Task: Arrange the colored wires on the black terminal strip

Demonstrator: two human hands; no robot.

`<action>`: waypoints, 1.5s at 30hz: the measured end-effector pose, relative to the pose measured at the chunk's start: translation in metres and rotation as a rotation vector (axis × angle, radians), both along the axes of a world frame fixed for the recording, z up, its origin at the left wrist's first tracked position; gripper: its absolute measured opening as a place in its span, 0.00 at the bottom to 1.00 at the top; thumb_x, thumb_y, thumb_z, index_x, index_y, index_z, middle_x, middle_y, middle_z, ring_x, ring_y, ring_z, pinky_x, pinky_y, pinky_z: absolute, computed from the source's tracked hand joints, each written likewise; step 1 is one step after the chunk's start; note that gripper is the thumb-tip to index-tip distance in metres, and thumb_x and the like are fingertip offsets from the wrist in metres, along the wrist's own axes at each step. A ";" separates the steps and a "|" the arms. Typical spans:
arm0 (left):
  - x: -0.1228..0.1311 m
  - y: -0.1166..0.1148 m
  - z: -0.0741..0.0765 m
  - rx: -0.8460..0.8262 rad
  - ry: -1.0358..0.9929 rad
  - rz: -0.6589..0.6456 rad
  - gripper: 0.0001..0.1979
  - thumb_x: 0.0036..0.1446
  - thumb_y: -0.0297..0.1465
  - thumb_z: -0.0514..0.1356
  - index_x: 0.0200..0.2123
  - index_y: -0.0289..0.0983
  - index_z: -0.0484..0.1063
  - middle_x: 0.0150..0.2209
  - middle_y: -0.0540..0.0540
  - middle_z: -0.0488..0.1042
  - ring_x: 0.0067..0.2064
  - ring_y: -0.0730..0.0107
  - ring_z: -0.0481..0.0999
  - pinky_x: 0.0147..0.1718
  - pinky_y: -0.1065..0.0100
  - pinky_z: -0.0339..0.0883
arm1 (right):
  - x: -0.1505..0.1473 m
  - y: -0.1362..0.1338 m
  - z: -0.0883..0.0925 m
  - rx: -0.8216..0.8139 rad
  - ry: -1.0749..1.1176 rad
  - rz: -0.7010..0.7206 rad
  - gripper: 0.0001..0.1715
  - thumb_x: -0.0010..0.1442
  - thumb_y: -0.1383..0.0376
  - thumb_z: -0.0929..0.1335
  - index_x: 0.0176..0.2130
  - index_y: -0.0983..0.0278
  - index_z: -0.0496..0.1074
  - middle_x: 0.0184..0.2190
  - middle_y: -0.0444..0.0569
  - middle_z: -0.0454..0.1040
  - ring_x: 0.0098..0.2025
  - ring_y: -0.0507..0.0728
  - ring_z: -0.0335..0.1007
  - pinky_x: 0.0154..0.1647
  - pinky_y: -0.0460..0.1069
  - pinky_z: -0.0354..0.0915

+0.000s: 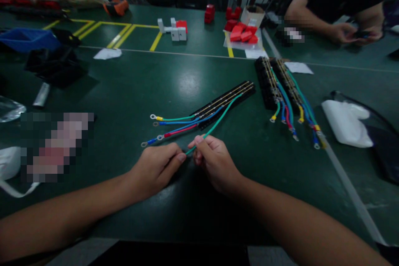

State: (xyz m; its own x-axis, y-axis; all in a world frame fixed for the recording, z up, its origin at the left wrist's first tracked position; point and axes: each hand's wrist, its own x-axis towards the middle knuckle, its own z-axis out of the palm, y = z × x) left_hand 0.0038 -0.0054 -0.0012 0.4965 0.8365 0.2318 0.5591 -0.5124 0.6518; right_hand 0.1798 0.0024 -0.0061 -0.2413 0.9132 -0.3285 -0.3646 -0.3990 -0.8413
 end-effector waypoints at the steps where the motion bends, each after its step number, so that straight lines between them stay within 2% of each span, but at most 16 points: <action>1: 0.000 0.000 0.001 -0.016 -0.016 0.007 0.14 0.67 0.32 0.51 0.29 0.35 0.66 0.22 0.53 0.66 0.23 0.77 0.65 0.25 0.72 0.56 | 0.000 0.000 0.000 -0.002 -0.001 -0.001 0.15 0.59 0.55 0.72 0.30 0.65 0.74 0.17 0.39 0.62 0.21 0.47 0.56 0.24 0.45 0.53; 4: 0.001 0.001 0.004 -0.191 -0.105 0.029 0.15 0.65 0.35 0.54 0.27 0.35 0.66 0.20 0.54 0.66 0.21 0.78 0.64 0.22 0.73 0.54 | 0.001 0.000 -0.002 -0.001 0.000 0.002 0.15 0.60 0.55 0.71 0.31 0.65 0.74 0.17 0.39 0.62 0.21 0.48 0.56 0.24 0.45 0.54; 8: 0.004 0.001 0.006 -0.737 -0.383 0.014 0.16 0.64 0.40 0.54 0.29 0.35 0.66 0.20 0.54 0.70 0.19 0.79 0.69 0.18 0.77 0.57 | 0.001 0.000 -0.002 -0.006 0.014 0.019 0.15 0.59 0.55 0.72 0.31 0.65 0.74 0.18 0.40 0.63 0.21 0.48 0.57 0.24 0.45 0.54; 12: 0.006 0.002 0.004 -1.199 -0.719 0.007 0.14 0.63 0.39 0.56 0.33 0.33 0.69 0.22 0.51 0.73 0.17 0.79 0.71 0.15 0.80 0.54 | 0.002 0.000 -0.001 -0.039 0.037 0.040 0.16 0.58 0.54 0.72 0.30 0.64 0.72 0.19 0.40 0.65 0.22 0.49 0.61 0.25 0.45 0.57; 15: 0.004 0.003 0.002 -1.453 -0.885 -0.047 0.11 0.61 0.35 0.59 0.35 0.31 0.72 0.25 0.47 0.76 0.18 0.78 0.73 0.17 0.78 0.61 | 0.003 0.000 0.000 -0.052 0.079 0.064 0.16 0.58 0.54 0.72 0.30 0.64 0.72 0.19 0.40 0.64 0.22 0.49 0.61 0.24 0.46 0.58; 17: 0.003 0.004 0.001 -1.544 -0.939 -0.091 0.10 0.60 0.33 0.60 0.37 0.30 0.73 0.27 0.45 0.77 0.20 0.77 0.74 0.19 0.77 0.65 | 0.003 -0.001 0.000 -0.059 0.112 0.079 0.15 0.59 0.55 0.72 0.30 0.63 0.71 0.19 0.40 0.64 0.21 0.49 0.61 0.24 0.46 0.59; 21: 0.001 0.005 0.001 -1.583 -0.960 -0.119 0.11 0.61 0.34 0.61 0.39 0.30 0.74 0.29 0.44 0.78 0.20 0.79 0.73 0.19 0.80 0.63 | 0.002 -0.001 0.000 -0.079 0.154 0.090 0.15 0.59 0.56 0.71 0.30 0.63 0.70 0.20 0.40 0.64 0.20 0.49 0.61 0.23 0.46 0.61; 25: 0.001 0.004 0.002 -1.558 -0.995 -0.164 0.09 0.61 0.33 0.62 0.37 0.31 0.74 0.27 0.46 0.77 0.19 0.84 0.70 0.19 0.81 0.60 | 0.003 0.000 -0.002 -0.083 0.151 0.094 0.14 0.59 0.56 0.72 0.30 0.63 0.71 0.20 0.40 0.64 0.21 0.50 0.62 0.23 0.46 0.61; 32: 0.003 0.001 0.001 -1.555 -1.021 -0.090 0.08 0.61 0.30 0.63 0.33 0.31 0.71 0.25 0.50 0.72 0.20 0.88 0.63 0.21 0.83 0.55 | 0.003 0.002 0.001 -0.094 0.098 0.101 0.15 0.59 0.55 0.71 0.29 0.64 0.72 0.20 0.41 0.65 0.22 0.49 0.63 0.25 0.45 0.60; 36: 0.003 0.001 0.001 -1.572 -1.020 -0.093 0.08 0.61 0.31 0.63 0.34 0.30 0.72 0.26 0.49 0.73 0.21 0.86 0.66 0.20 0.82 0.57 | 0.002 0.002 0.002 -0.083 0.062 0.106 0.16 0.60 0.55 0.71 0.29 0.64 0.71 0.19 0.40 0.64 0.21 0.49 0.61 0.23 0.45 0.58; 41: 0.002 0.004 0.000 -1.614 -0.963 -0.121 0.11 0.60 0.34 0.63 0.36 0.30 0.75 0.27 0.45 0.76 0.21 0.81 0.72 0.18 0.81 0.62 | 0.002 0.002 -0.002 -0.082 0.123 0.120 0.16 0.61 0.55 0.70 0.30 0.64 0.71 0.18 0.39 0.63 0.19 0.48 0.59 0.22 0.44 0.56; 45: 0.001 0.004 -0.001 -1.601 -0.944 -0.168 0.13 0.59 0.37 0.64 0.34 0.29 0.75 0.25 0.46 0.76 0.18 0.81 0.71 0.17 0.81 0.63 | 0.003 0.003 -0.003 -0.061 0.145 0.119 0.15 0.61 0.56 0.70 0.30 0.65 0.71 0.18 0.39 0.62 0.19 0.47 0.56 0.21 0.43 0.55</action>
